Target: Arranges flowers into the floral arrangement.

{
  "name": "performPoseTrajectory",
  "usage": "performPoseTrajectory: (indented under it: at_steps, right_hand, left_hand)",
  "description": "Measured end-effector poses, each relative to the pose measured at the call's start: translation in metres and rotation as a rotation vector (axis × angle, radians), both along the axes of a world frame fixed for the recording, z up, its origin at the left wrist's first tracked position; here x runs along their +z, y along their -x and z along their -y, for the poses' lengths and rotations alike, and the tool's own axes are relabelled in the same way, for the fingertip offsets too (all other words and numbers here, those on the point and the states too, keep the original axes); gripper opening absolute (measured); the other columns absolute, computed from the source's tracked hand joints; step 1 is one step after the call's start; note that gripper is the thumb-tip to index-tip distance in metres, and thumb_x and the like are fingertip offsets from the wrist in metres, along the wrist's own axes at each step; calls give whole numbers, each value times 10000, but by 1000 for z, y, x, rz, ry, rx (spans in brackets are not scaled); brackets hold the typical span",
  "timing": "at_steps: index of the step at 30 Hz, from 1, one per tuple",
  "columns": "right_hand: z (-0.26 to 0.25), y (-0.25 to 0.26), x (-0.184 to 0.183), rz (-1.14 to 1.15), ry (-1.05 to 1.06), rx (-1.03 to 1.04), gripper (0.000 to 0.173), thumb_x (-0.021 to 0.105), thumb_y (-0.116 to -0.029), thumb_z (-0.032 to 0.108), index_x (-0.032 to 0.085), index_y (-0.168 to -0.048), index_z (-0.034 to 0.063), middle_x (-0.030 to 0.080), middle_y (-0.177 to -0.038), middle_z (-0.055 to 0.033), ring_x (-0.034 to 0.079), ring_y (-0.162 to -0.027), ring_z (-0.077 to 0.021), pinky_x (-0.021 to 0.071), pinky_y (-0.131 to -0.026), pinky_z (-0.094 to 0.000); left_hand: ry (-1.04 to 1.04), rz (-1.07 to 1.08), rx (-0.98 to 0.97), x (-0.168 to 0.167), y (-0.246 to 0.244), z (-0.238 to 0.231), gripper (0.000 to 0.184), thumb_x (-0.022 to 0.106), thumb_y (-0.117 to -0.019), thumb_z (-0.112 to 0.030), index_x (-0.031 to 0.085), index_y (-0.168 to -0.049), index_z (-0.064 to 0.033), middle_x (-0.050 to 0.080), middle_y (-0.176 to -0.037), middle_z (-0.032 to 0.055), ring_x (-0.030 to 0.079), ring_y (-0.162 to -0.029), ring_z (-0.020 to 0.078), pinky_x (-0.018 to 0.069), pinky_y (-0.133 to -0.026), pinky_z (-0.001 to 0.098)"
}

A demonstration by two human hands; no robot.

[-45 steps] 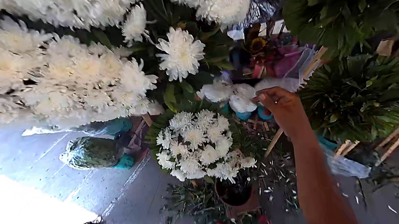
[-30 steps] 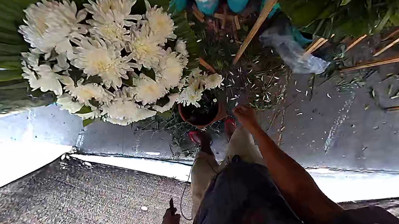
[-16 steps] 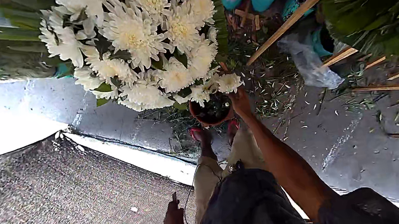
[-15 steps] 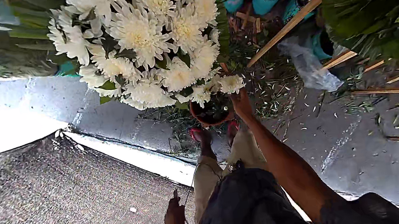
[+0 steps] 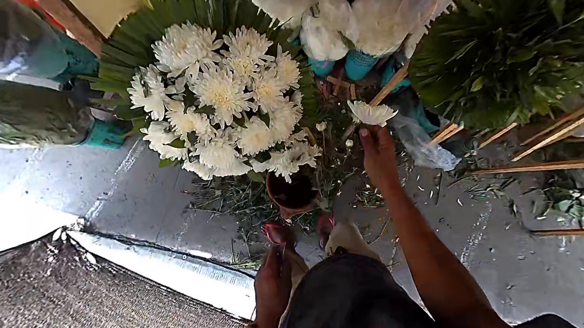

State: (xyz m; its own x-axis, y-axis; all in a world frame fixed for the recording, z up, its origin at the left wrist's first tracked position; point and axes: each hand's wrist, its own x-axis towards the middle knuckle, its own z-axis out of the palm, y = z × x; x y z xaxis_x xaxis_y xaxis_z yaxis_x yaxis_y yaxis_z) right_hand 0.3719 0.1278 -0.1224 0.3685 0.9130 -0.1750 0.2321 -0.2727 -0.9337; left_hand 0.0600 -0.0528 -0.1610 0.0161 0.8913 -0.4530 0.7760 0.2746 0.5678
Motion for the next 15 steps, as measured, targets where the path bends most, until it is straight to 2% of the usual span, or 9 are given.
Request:
performPoseTrajectory:
  at_steps: [3,4,6,7,8,10,12,13,15]
  right_hand:
    - [5,-15,46,-80,-38,-23,362,468,-1090,407,555,-1231,86,629,-1006,-89,634,-684,-192,585,-581,-387]
    - [5,-17,60,-133,-51,-47,365,458,-1088,432,558,-1213,104,624,-968,-69,612,-644,-170,570,-557,-361]
    - [5,-22,82,-280,-54,-101,411,443,-1078,491,563,-1268,148,631,-1003,-45,623,-741,-142,569,-642,-354]
    - [4,-25,91,-351,-73,-129,409,445,-1078,486,560,-1285,153,629,-1029,-37,626,-799,-133,567,-687,-355]
    - [3,-29,97,-408,-110,-154,381,452,-1080,468,557,-1276,158,622,-1026,-21,623,-803,-115,567,-689,-332]
    - [1,-39,104,-460,-183,-177,344,479,-1076,449,568,-1242,162,622,-987,-7,612,-736,-100,562,-648,-295]
    - [3,-51,109,-455,-231,-166,330,481,-1081,420,568,-1230,139,622,-962,-9,608,-703,-100,564,-643,-290]
    - [7,-55,112,-440,-239,-167,329,481,-1082,412,567,-1227,130,624,-950,-12,608,-695,-102,564,-640,-291]
    - [22,-62,121,-395,-291,-204,324,498,-1083,368,576,-1233,92,644,-988,-43,638,-756,-132,582,-679,-330]
  left_hand:
    - [-227,69,-188,18,-34,-33,657,636,-941,-552,575,-1438,-128,622,-1343,141,673,-1086,291,576,-894,532]
    - [-256,88,-230,26,-45,-43,656,634,-942,-558,572,-1433,-128,624,-1350,138,666,-1122,296,566,-925,541]
    - [-263,135,-251,40,-63,-57,496,627,-970,-430,640,-1293,-54,693,-1162,157,698,-997,315,569,-865,566]
    - [-214,183,-234,47,-68,-62,429,612,-976,-366,656,-1241,-31,706,-1044,157,700,-919,311,566,-832,566]
    - [-172,259,-207,53,-72,-64,395,605,-982,-342,669,-1205,-22,711,-965,139,698,-870,280,570,-817,538]
    - [-139,503,-149,69,-79,-65,345,630,-962,-263,660,-1213,-28,711,-924,61,691,-810,163,598,-772,402]
    - [-91,773,-135,90,-86,-65,334,638,-934,-126,610,-1248,-14,705,-948,42,668,-735,127,595,-666,314]
    - [-39,826,-143,99,-89,-66,370,618,-927,-88,580,-1287,-12,700,-942,52,648,-668,132,581,-593,301]
    - [72,723,-140,111,-98,-72,384,576,-941,-78,557,-1323,-39,697,-876,66,623,-583,156,553,-520,322]
